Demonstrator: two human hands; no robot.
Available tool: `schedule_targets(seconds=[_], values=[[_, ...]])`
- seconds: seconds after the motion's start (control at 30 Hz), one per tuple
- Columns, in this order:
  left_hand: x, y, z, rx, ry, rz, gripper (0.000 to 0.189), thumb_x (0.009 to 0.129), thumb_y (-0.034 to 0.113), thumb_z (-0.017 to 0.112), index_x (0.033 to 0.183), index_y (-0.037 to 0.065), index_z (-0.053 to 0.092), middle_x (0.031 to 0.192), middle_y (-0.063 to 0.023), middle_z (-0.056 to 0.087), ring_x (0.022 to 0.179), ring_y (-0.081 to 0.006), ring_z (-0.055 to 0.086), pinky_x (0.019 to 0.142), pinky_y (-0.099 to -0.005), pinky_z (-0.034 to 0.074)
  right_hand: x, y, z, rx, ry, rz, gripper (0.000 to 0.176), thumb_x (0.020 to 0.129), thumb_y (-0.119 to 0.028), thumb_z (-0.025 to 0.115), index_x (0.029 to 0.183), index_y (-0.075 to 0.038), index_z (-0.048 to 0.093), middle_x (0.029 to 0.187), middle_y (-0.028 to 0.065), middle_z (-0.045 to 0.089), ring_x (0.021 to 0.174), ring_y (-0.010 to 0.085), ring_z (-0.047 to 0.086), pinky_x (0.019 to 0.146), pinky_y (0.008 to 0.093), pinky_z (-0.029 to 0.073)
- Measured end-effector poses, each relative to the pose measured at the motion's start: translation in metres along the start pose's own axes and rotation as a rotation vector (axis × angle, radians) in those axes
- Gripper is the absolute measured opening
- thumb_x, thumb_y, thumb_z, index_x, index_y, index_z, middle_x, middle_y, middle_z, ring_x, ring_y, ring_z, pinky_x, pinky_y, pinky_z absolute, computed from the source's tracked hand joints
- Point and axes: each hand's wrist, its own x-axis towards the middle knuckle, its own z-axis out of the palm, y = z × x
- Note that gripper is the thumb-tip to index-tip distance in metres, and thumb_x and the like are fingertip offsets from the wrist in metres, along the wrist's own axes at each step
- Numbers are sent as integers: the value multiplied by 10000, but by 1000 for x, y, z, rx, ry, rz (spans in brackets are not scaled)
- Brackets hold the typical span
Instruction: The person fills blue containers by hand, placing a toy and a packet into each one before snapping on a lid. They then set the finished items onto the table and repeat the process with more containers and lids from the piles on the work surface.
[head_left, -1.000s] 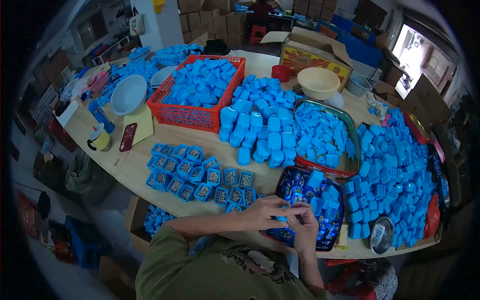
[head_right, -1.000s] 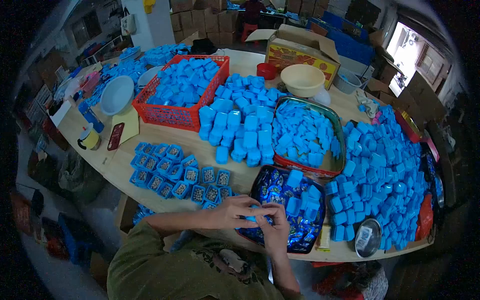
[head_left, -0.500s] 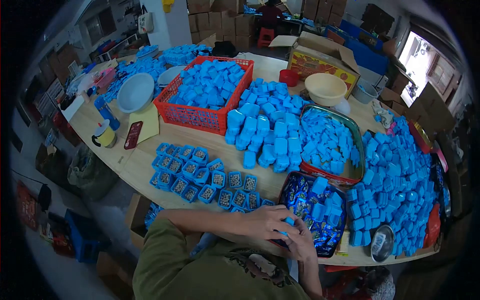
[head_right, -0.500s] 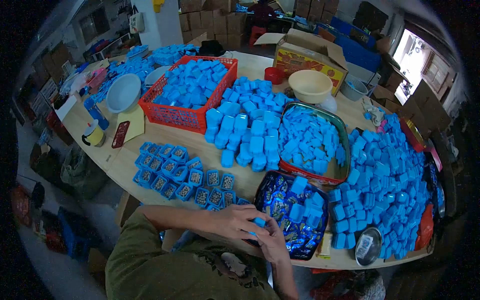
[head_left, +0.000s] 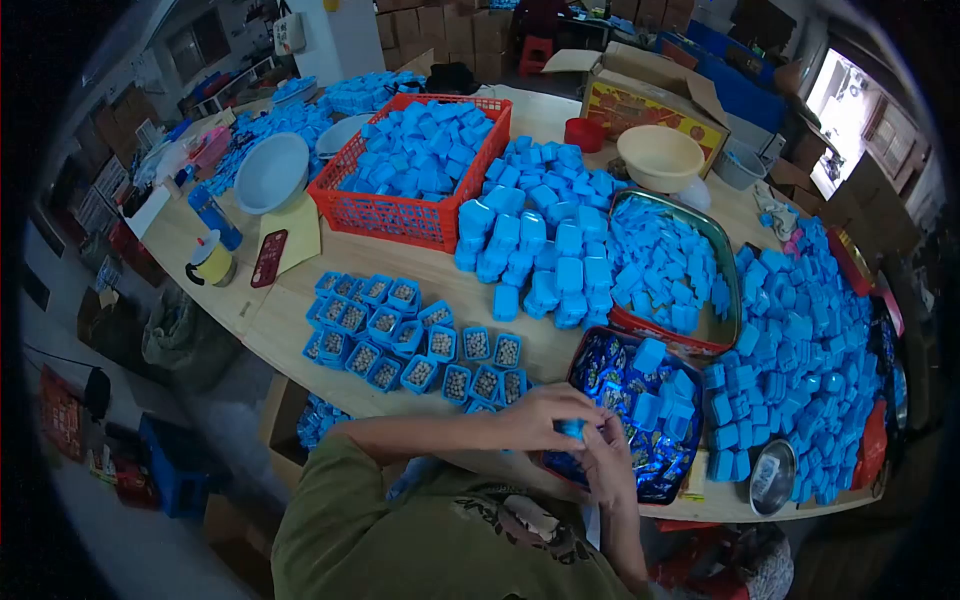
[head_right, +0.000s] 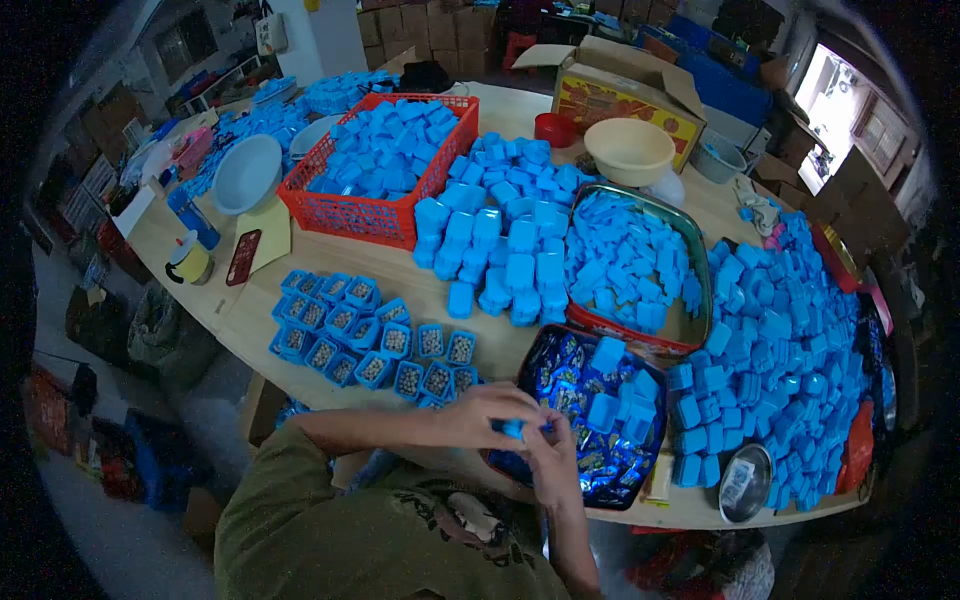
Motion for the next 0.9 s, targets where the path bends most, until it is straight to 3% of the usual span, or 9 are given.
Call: schedule_targets(seconds=[0.03, 0.13, 0.2, 0.33, 0.57, 0.73, 0.87, 0.9], values=[[5, 3, -1, -83, 56, -143, 394, 686, 144, 738, 1067, 119, 640, 1079, -117, 592, 937, -286, 587, 808, -390, 483, -3, -16, 12, -77, 51, 39, 403, 882, -129, 592, 1240, -82, 415, 1075, 55, 544, 930, 133, 563, 759, 269, 485], [3, 2, 11, -414, 177, -413, 676, 678, 165, 780, 1268, 62, 464, 1039, -96, 624, 976, -198, 590, 831, -349, 468, 14, -17, -2, -326, 20, -221, 342, 831, -104, 650, 1135, -48, 503, 1093, 60, 526, 1000, 158, 514, 842, 286, 420], [3, 2, 11, -483, 99, -491, 811, 694, 128, 796, 1349, 56, 323, 1106, -98, 586, 1042, -163, 541, 891, -330, 422, 15, -23, -9, -533, -7, -355, 229, 807, -88, 670, 1013, -46, 578, 1046, 49, 520, 974, 150, 500, 828, 276, 411], [3, 0, 13, -592, 69, -552, 877, 682, 100, 809, 1384, 76, 284, 1096, -108, 586, 1018, -157, 540, 867, -317, 431, 5, -34, 1, -639, 28, -433, 144, 788, -54, 683, 906, -31, 604, 904, 23, 489, 849, 136, 498, 743, 261, 413], [7, 6, 7, -642, 28, -622, 812, 686, 101, 809, 1363, 61, 361, 1039, -98, 608, 943, -119, 559, 761, -260, 464, 5, -34, 1, -767, 16, -707, 118, 757, -11, 693, 848, -29, 619, 832, 51, 554, 791, 173, 536, 692, 274, 434], [8, 6, 4, -612, -26, -632, 789, 694, 109, 804, 1357, 57, 379, 1031, -89, 610, 935, -113, 561, 756, -257, 463, 3, -32, -2, -919, -52, -908, 111, 723, 18, 706, 800, -23, 638, 844, 61, 587, 772, 165, 557, 674, 256, 439], [2, 3, 10, -624, -13, -609, 777, 720, 143, 791, 1369, 64, 369, 1033, -91, 608, 950, -117, 557, 762, -260, 463, 6, -29, -4, -864, -69, -835, 103, 750, -20, 704, 819, -29, 627, 817, 54, 576, 790, 172, 550, 688, 277, 437], [1, 5, 12, -624, -14, -610, 777, 720, 143, 791, 1369, 64, 369, 1033, -91, 608, 950, -117, 557, 762, -260, 463, 5, -29, -3, -747, -46, -668, 96, 760, -23, 702, 819, -31, 627, 810, 37, 570, 784, 140, 543, 688, 261, 431]])
